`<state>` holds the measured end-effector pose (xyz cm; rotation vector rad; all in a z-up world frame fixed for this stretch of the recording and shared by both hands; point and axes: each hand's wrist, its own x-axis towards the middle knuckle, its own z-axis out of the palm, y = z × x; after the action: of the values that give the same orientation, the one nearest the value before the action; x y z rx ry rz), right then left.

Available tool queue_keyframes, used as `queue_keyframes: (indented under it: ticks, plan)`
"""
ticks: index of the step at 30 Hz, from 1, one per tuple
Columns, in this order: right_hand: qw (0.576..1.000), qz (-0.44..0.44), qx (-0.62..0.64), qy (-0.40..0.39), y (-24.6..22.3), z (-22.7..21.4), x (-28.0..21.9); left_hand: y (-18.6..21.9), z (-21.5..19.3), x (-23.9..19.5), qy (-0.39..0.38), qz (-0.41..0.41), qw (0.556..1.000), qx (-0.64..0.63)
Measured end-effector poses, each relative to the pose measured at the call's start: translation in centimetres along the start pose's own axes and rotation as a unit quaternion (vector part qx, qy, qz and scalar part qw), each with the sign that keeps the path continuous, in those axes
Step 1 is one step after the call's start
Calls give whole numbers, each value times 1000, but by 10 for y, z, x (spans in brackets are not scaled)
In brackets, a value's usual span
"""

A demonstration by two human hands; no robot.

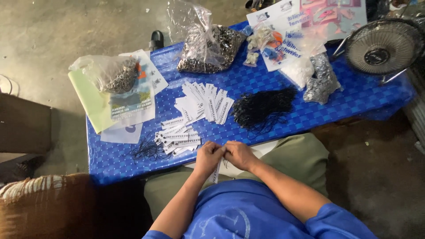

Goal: The person is manually attaching thin black strings to white paper labels by threading them through pre-punched holes.

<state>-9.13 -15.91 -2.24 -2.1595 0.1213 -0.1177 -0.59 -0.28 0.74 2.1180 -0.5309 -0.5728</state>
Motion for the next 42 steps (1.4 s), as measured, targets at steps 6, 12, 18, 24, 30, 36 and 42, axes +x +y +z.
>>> queue_keyframes:
  ticks: [6, 12, 18, 24, 30, 36, 42]
  plan:
    - [987, 115, 116, 6, -33, -18, 0, 0, -2, 2, -15, -76, 997, -6]
    - [976, 133, 167, 36, -21, -8, 1, -26, 11, 1, 32, -178, 979, -96]
    - [988, 35, 131, 70, -10, 0, 4, -17, 11, 3, 15, -200, 974, -107]
    - [990, 11, 112, 85, -15, -5, 2, 7, 5, -2, -1, -189, 972, -142]
    - [990, 45, 82, 105, -1, -1, 2, -15, 13, -4, -37, -137, 970, -196]
    - [988, 50, 83, 122, 6, 7, -1, 2, 0, -5, 19, -152, 960, -233]
    - [987, 38, 77, 132, 8, 18, -4, -18, 10, -3, 77, -144, 965, -205]
